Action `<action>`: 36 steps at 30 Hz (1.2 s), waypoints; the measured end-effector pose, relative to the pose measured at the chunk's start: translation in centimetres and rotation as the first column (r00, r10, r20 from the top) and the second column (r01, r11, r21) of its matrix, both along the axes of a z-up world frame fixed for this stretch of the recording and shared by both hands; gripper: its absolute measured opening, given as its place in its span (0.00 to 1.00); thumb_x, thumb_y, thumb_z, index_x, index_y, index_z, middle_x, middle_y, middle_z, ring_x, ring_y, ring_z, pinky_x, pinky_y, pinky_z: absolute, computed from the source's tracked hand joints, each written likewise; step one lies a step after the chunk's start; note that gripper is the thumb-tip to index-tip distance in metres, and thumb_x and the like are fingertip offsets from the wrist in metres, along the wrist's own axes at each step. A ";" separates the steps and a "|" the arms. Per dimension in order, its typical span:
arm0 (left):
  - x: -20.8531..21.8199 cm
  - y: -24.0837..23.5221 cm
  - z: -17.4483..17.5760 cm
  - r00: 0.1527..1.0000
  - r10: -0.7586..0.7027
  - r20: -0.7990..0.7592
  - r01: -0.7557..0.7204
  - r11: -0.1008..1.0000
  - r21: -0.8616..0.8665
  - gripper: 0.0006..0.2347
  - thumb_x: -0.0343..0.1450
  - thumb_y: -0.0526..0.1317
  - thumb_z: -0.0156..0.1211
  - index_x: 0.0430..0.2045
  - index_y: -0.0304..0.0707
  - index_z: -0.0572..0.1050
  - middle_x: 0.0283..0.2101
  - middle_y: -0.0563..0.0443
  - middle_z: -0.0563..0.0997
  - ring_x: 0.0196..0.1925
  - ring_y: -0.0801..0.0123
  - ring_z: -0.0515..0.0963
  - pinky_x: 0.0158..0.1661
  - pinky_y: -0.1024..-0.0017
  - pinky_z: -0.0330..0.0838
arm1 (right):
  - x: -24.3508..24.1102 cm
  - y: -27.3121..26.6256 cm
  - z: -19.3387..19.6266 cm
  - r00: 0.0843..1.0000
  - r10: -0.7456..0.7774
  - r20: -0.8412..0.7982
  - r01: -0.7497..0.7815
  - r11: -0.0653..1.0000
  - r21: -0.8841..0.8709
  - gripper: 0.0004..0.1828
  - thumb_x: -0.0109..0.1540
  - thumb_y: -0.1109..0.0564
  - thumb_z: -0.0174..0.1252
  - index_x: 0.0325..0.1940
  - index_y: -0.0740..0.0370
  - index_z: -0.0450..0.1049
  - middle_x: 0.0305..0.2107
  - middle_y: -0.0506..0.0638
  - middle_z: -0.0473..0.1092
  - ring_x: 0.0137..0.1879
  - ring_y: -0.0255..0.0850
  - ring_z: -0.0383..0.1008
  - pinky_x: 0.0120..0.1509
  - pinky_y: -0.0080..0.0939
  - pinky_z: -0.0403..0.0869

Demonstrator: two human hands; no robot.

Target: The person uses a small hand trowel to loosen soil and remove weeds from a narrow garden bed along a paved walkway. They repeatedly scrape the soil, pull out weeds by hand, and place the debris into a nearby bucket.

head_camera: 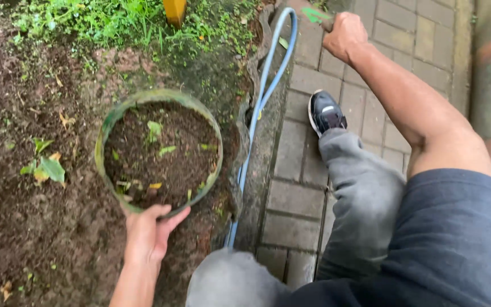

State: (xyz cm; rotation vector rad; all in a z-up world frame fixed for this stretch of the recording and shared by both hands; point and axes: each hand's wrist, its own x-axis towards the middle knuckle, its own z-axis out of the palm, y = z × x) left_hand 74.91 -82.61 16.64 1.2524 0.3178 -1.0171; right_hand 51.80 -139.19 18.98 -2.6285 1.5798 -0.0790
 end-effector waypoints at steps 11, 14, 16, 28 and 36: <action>1.1 6.3 -9.1 1.000 0.027 -0.017 -0.009 0.747 0.665 0.20 0.65 0.21 0.58 0.52 0.28 0.67 0.31 0.39 0.75 0.23 0.50 0.79 0.23 0.55 0.76 | 9.0 -12.4 -9.9 0.894 -0.280 0.351 0.070 0.859 0.507 0.16 0.63 0.49 0.65 0.38 0.66 0.77 0.23 0.51 0.74 0.25 0.41 0.73 0.27 0.47 0.70; 0.9 9.6 -9.5 0.999 0.017 -0.028 0.011 0.648 0.762 0.16 0.65 0.22 0.61 0.46 0.32 0.72 0.27 0.40 0.76 0.17 0.53 0.73 0.16 0.58 0.65 | 8.1 -13.4 -13.9 0.872 -0.113 0.476 -0.118 0.896 0.428 0.17 0.62 0.50 0.68 0.40 0.67 0.77 0.23 0.51 0.75 0.28 0.37 0.75 0.31 0.42 0.74; 0.6 5.8 -6.0 0.999 0.028 -0.020 -0.001 0.598 0.802 0.15 0.65 0.22 0.63 0.44 0.34 0.74 0.26 0.41 0.75 0.16 0.56 0.69 0.13 0.60 0.60 | 7.5 -14.0 -15.3 0.814 -0.032 0.580 -0.244 0.887 0.391 0.17 0.61 0.50 0.70 0.43 0.68 0.77 0.25 0.51 0.75 0.29 0.36 0.74 0.34 0.41 0.74; -5.1 -0.1 -0.4 0.949 0.251 0.191 -0.308 0.606 0.733 0.16 0.67 0.25 0.56 0.46 0.42 0.74 0.39 0.58 0.79 0.36 0.70 0.83 0.34 0.70 0.84 | -15.4 -19.5 -20.0 0.950 -0.193 0.246 -0.101 0.555 0.826 0.48 0.50 0.70 0.57 0.75 0.65 0.56 0.35 0.49 0.76 0.35 0.33 0.74 0.37 0.34 0.73; -9.9 -14.9 3.8 0.866 0.460 0.193 -0.486 0.687 0.541 0.34 0.65 0.22 0.43 0.71 0.45 0.56 0.74 0.37 0.56 0.58 0.25 0.73 0.50 0.33 0.56 | -14.2 -20.3 -19.6 0.816 0.207 0.539 -0.530 0.640 0.556 0.41 0.55 0.67 0.57 0.74 0.70 0.64 0.50 0.59 0.76 0.52 0.46 0.76 0.56 0.47 0.74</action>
